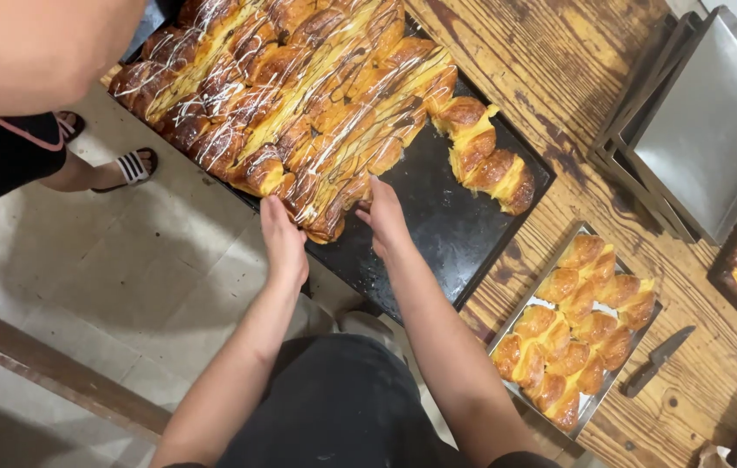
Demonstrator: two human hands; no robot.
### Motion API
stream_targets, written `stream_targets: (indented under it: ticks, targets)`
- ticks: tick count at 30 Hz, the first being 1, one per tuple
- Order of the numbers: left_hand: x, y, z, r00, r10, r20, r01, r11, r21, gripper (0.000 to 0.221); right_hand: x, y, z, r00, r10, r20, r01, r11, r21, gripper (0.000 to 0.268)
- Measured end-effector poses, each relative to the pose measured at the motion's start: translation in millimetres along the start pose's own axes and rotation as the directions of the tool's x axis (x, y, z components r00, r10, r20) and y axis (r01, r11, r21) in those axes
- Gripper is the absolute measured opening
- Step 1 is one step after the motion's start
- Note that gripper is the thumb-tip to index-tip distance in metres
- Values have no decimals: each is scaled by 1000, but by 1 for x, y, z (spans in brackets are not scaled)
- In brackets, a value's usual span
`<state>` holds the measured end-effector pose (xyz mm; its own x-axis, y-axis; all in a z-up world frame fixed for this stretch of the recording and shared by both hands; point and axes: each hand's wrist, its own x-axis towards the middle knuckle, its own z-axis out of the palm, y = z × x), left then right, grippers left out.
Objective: Transferring baked pastries from a large baking sheet to a smaller tray using a spatula and bench scraper
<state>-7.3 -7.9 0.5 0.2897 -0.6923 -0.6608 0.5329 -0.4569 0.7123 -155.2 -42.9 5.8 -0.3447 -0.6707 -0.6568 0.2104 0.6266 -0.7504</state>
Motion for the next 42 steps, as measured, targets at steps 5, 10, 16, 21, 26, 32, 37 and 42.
stream_targets:
  ticks: [5,10,16,21,26,32,37,42]
  targets:
    - [24,-34,1,990,116,-77,-108,989,100,58,6,-2,-6,999,-35,1,35,995,-92,65]
    - [-7,-36,11,986,160,-52,-151,977,148,44,-9,-19,-9,999,-10,49,15,994,-111,67]
    - [-15,-42,12,992,94,79,-74,970,-230,42,-29,-46,-8,994,41,104,-34,997,-67,68]
    - [10,-31,-3,975,-118,191,210,777,-593,75,13,-23,-20,944,195,266,-233,965,121,70]
    - [2,-6,11,943,-157,294,315,708,-632,84,40,-5,-25,903,301,306,-378,897,231,70]
    - [-2,18,23,916,-180,358,372,713,-594,87,31,-11,-16,933,248,262,-333,870,364,69]
    - [-6,18,28,925,-115,361,323,738,-592,84,25,-5,-7,929,206,306,-332,828,451,63]
    - [-19,35,38,922,-74,380,310,729,-610,81,132,91,-37,912,163,375,-363,746,558,52]
